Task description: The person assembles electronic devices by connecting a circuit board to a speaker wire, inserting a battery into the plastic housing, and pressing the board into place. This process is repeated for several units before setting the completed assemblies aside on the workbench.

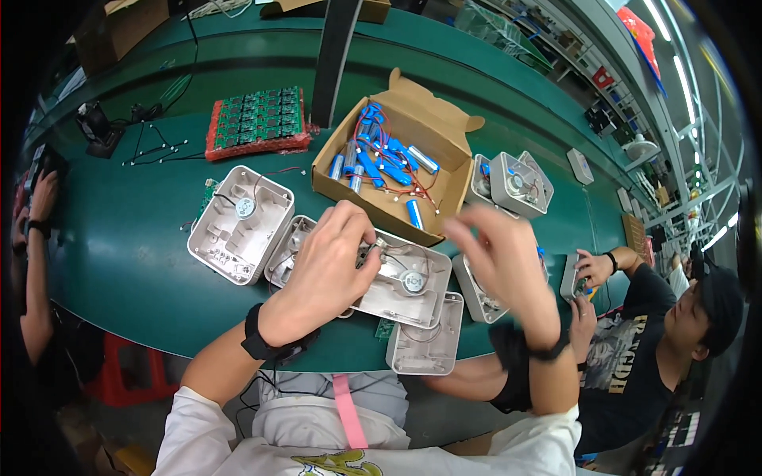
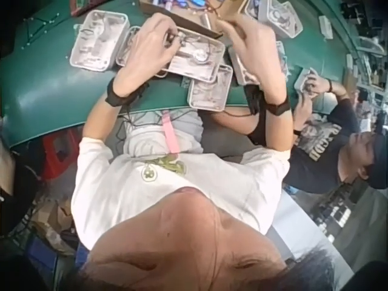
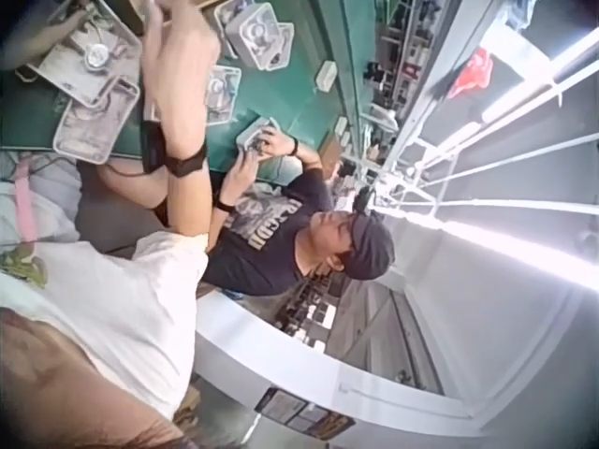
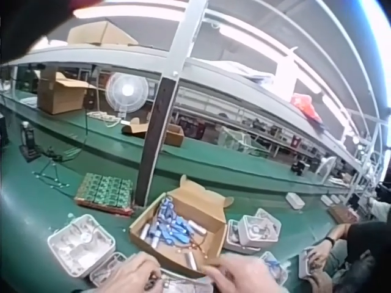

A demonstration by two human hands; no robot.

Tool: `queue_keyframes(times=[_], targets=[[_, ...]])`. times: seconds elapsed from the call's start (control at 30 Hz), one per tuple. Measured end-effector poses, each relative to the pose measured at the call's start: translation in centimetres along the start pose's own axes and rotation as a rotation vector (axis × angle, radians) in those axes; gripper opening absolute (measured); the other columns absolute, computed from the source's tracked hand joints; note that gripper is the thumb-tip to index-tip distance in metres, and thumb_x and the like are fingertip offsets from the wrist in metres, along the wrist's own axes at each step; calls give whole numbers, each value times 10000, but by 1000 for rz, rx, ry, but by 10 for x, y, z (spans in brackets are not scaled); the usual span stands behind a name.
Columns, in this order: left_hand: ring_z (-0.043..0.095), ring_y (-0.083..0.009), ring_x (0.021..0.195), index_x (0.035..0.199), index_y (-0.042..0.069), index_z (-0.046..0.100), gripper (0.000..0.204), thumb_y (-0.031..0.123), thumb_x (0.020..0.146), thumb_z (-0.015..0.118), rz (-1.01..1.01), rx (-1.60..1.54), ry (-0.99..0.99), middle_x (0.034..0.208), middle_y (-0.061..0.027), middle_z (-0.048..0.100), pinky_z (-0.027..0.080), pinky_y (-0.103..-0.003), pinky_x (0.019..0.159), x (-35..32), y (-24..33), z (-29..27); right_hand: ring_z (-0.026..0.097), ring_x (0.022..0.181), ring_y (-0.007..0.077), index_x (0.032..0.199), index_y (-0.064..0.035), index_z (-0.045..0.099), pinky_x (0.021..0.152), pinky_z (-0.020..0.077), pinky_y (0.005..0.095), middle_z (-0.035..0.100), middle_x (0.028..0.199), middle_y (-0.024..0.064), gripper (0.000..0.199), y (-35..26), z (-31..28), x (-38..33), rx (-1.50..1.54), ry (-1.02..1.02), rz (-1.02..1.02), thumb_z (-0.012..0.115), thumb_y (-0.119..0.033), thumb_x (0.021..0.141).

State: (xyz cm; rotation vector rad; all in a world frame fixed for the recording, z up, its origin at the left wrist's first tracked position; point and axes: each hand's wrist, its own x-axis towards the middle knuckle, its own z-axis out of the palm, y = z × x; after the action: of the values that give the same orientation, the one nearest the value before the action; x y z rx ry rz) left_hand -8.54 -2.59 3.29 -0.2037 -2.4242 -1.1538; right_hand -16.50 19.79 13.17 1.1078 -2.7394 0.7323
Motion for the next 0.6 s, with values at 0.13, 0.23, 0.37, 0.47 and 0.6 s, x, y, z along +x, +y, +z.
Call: queue_keyframes(times=[0.13,0.23,0.37,0.47,0.6], targets=[[644,-356,1023,949,-8,602,199,11,837,767,76,-41,-17,1076,-158,634,528,-438,864,4,-4,1,746,839,363,1026,4,754,787,581,452,761,866,173,168,54,20,70,-145,-284,-1,699,-124,932],[599,-367,957,934,-32,605,166,32,857,738,118,-79,-5,1021,-156,591,508,-462,849,-1,-5,1,749,909,378,1029,-3,767,853,587,451,775,931,186,160,60,13,78,-151,-539,-4,673,-81,927],[636,-345,1007,871,-12,613,170,23,831,774,127,-24,-1,1074,-154,635,530,-431,848,0,-8,-1,749,912,362,1063,-14,787,871,596,405,780,983,163,197,67,2,66,-137,-562,-73,719,-7,879],[621,-348,982,870,-29,644,145,48,855,766,129,-50,15,1054,-155,622,529,-441,843,-1,-8,0,756,919,318,1079,-27,794,879,597,376,785,1014,141,240,73,-1,58,-146,-541,-84,730,36,857],[623,-343,984,890,-31,692,129,67,866,772,163,-38,41,1066,-155,635,536,-438,843,1,-7,1,758,893,241,1017,11,778,868,601,336,789,993,111,172,73,-7,54,134,-499,100,741,76,862]])
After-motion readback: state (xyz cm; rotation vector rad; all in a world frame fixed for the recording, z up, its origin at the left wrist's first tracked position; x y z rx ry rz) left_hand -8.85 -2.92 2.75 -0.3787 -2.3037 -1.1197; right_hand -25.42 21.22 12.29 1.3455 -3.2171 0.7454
